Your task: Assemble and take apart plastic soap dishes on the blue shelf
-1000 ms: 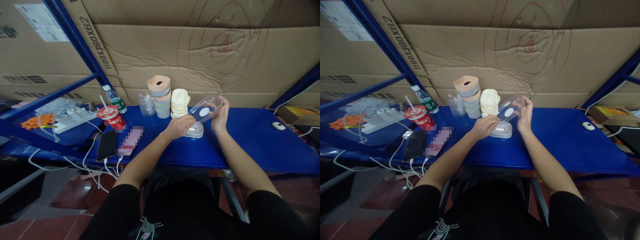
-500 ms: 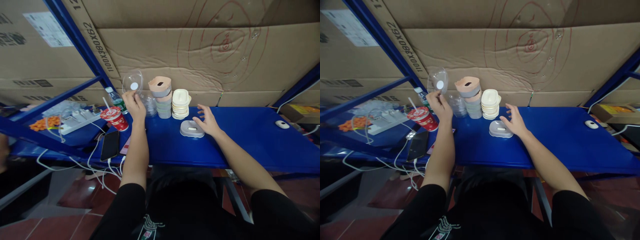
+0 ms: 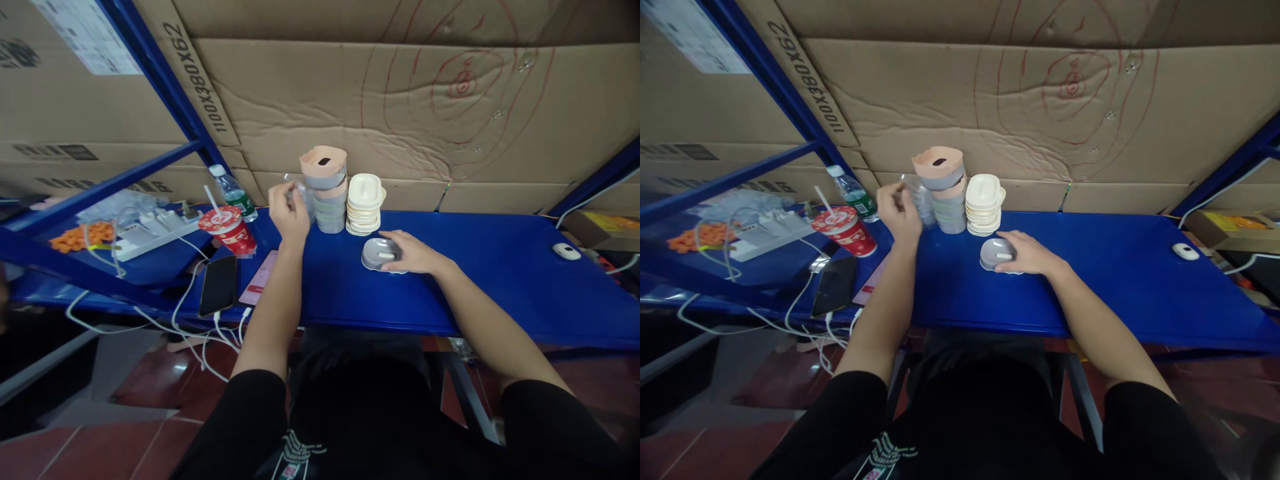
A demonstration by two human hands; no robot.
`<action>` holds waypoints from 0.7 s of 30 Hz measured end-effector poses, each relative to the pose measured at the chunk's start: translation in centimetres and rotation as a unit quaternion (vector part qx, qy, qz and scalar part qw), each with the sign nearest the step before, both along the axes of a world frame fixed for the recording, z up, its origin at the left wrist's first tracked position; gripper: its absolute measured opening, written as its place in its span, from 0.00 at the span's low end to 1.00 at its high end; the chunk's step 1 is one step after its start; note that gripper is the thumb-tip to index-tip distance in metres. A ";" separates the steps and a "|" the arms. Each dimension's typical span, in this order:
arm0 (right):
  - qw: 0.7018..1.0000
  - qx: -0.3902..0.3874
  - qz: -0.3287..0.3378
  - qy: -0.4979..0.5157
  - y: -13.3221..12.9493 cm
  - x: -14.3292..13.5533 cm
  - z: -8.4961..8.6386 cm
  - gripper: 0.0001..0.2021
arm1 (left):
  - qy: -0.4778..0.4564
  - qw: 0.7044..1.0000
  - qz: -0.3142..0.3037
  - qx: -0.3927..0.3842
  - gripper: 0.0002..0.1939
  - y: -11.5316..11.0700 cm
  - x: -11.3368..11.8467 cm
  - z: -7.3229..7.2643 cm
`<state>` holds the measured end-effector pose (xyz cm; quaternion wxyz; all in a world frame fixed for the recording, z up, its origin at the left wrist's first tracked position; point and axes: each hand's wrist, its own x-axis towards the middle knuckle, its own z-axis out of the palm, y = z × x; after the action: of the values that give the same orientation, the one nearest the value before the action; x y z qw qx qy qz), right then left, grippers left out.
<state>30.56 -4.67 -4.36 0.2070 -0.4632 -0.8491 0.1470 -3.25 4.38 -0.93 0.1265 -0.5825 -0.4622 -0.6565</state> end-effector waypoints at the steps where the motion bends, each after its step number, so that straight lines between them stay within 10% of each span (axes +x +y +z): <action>1: 1.000 -0.012 0.007 -0.010 0.0 0.0 -0.1 0.57 | 0.021 0.999 -0.027 0.001 0.25 -0.6 0.9 -0.3; 6: 1.000 -0.009 0.020 -0.016 0.0 0.1 0.0 0.55 | 0.260 0.924 -0.252 -0.121 0.23 -4.0 5.4 -0.8; 11: 0.997 0.033 0.023 0.063 -0.2 0.4 1.0 0.50 | 0.379 0.819 -0.345 -0.256 0.43 -5.6 7.4 -1.0; 21: 0.960 0.200 -0.036 0.190 -0.4 0.3 1.9 0.53 | 0.216 0.905 -0.342 -0.134 0.52 -4.5 7.4 -2.2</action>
<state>30.90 -5.10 -2.46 0.4583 -0.4058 -0.7890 0.0517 4.13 -0.12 -3.10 -0.0885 -0.8436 -0.2795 -0.4498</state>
